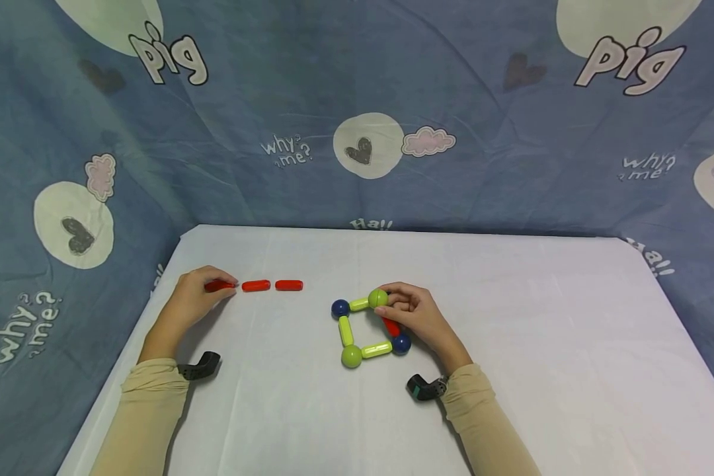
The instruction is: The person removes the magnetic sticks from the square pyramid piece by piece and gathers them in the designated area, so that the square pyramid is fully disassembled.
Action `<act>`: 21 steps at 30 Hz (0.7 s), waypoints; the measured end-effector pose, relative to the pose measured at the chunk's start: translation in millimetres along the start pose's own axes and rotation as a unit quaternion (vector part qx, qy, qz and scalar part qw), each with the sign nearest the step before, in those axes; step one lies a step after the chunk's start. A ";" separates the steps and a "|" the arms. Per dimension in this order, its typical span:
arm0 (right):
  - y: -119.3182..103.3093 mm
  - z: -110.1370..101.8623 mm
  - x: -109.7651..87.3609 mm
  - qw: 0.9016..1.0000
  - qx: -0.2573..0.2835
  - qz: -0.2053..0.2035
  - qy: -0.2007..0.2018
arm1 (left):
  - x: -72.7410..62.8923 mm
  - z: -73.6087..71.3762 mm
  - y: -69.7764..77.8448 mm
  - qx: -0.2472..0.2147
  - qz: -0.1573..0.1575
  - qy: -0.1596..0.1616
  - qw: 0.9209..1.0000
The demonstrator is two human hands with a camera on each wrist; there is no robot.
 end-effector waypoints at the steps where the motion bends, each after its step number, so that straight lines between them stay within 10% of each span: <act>1: 0.0 0.0 0.1 1.000 -0.001 0.000 0.000 | -0.1 0.3 0.5 0.001 0.000 0.001 1.000; 21: -1.1 0.3 0.2 1.000 -0.002 0.004 0.001 | 3.8 15.0 11.7 0.002 0.057 0.005 0.998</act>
Point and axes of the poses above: each hand's wrist, its own x-axis towards the middle knuckle, its own z-axis out of the palm, y = z × x, the point moved 3 cm from there along x, towards the middle knuckle, and after that the axes turned 2 degrees about -z, right-handed, at the moved point
